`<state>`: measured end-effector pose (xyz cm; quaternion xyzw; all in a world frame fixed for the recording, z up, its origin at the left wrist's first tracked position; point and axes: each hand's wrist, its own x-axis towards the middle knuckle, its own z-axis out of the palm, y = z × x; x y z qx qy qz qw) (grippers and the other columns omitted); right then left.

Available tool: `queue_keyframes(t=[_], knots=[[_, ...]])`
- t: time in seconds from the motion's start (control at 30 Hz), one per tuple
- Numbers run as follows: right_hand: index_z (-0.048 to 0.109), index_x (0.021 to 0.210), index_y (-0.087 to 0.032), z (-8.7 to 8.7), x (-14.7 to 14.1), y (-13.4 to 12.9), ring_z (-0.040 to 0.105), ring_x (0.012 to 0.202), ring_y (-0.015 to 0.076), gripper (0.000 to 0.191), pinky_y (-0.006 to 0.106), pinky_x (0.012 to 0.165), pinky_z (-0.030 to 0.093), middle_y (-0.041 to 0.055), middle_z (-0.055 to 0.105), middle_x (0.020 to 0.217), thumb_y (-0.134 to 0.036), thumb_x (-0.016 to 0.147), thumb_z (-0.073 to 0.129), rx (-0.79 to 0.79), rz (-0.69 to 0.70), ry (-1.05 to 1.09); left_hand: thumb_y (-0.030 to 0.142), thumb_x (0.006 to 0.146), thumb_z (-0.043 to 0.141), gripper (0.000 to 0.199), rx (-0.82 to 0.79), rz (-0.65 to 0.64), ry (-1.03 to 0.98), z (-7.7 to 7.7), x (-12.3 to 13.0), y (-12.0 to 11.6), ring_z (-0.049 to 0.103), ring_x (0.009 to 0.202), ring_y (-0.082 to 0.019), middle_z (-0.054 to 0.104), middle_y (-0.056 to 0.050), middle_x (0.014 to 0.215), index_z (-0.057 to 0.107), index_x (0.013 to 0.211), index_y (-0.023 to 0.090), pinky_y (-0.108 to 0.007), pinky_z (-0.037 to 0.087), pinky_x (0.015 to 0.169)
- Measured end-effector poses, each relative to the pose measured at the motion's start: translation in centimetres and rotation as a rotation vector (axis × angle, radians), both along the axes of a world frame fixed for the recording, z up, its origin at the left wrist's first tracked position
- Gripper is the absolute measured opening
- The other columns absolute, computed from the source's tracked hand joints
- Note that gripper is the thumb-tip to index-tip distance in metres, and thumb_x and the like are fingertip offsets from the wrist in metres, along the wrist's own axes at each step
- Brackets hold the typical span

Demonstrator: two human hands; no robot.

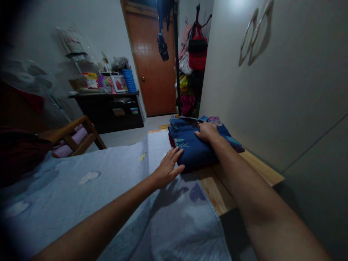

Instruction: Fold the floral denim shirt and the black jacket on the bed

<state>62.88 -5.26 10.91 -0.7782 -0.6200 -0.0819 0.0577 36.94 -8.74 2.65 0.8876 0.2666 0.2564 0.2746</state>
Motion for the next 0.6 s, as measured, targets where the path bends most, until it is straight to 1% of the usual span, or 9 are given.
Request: queue_keyframes(t=[0.07,0.13,0.2,0.23,0.27,0.33,0.43,0.5,0.6], knots=[[0.050,0.135,-0.017,0.4,-0.3,1.1,0.042,0.130,0.0340,0.057,0.052,0.105,0.034,0.0171,0.048,0.142,-0.046,0.087,0.049,0.127,0.035,-0.020,0.052,0.092,0.044,0.066,0.025,-0.012,0.085,-0.9,-3.0,-1.8,0.005,0.148,-0.027,0.018,-0.008,0.160,0.027,0.151,0.027,-0.051,0.010,0.117],[0.038,0.145,-0.019,0.5,-0.5,2.3,0.028,0.140,0.0331,0.064,0.054,0.110,0.027,0.0137,0.032,0.154,-0.047,0.088,0.047,0.177,0.047,0.005,0.052,0.092,0.044,0.068,0.038,0.023,0.203,-2.3,-5.8,-2.9,0.003,0.148,-0.029,0.013,-0.006,0.161,0.022,0.152,0.030,-0.055,0.009,0.117],[0.028,0.150,-0.022,0.3,-0.6,3.3,0.016,0.145,0.0333,0.069,0.057,0.112,0.023,0.0097,0.020,0.159,-0.049,0.089,0.046,0.125,0.028,0.057,0.049,0.092,0.044,0.067,0.060,0.094,0.312,-3.9,-8.5,-3.3,0.005,0.148,-0.031,0.013,-0.006,0.161,0.020,0.152,0.030,-0.058,0.009,0.116],[0.027,0.150,-0.024,0.1,-0.6,3.8,0.015,0.145,0.0338,0.069,0.059,0.111,0.022,0.0082,0.018,0.160,-0.050,0.090,0.045,0.076,0.018,0.084,0.048,0.092,0.044,0.067,0.082,0.129,0.356,-4.9,-9.8,-3.2,0.006,0.147,-0.032,0.013,-0.006,0.161,0.022,0.152,0.030,-0.059,0.010,0.115],[0.027,0.150,-0.025,-0.1,-0.6,4.1,0.016,0.145,0.0341,0.068,0.059,0.111,0.022,0.0072,0.019,0.160,-0.051,0.090,0.044,0.019,0.018,0.106,0.047,0.092,0.043,0.065,0.112,0.183,0.387,-5.8,-11.1,-3.0,0.008,0.147,-0.032,0.014,-0.006,0.161,0.023,0.152,0.030,-0.059,0.011,0.115],[0.034,0.148,-0.027,-0.7,-0.6,4.5,0.021,0.144,0.0335,0.063,0.057,0.111,0.024,0.0066,0.022,0.159,-0.053,0.091,0.041,-0.088,0.049,0.130,0.046,0.092,0.043,0.063,0.158,0.289,0.454,-7.6,-13.7,-2.5,0.010,0.147,-0.032,0.018,-0.008,0.160,0.028,0.151,0.028,-0.059,0.011,0.115],[0.042,0.144,-0.023,-1.6,-0.4,4.8,0.027,0.142,0.0315,0.061,0.054,0.112,0.025,0.0095,0.028,0.157,-0.054,0.092,0.039,-0.162,0.110,0.126,0.043,0.093,0.041,0.060,0.172,0.434,0.536,-9.6,-17.2,-1.9,0.014,0.146,-0.032,0.024,-0.009,0.158,0.031,0.150,0.026,-0.059,0.014,0.114],[0.044,0.143,-0.020,-2.1,-0.1,4.9,0.029,0.141,0.0305,0.061,0.051,0.112,0.026,0.0114,0.031,0.155,-0.053,0.092,0.040,-0.163,0.125,0.124,0.044,0.093,0.039,0.060,0.149,0.488,0.589,-10.2,-19.1,-2.0,0.014,0.146,-0.032,0.025,-0.009,0.158,0.031,0.150,0.026,-0.058,0.015,0.114],[0.048,0.139,-0.017,-2.4,0.1,5.2,0.034,0.138,0.0284,0.060,0.045,0.112,0.027,0.0136,0.037,0.151,-0.052,0.091,0.045,-0.166,0.146,0.129,0.050,0.092,0.035,0.062,0.079,0.529,0.678,-10.5,-21.0,-2.7,0.015,0.146,-0.033,0.025,-0.009,0.158,0.032,0.149,0.025,-0.058,0.016,0.113]])
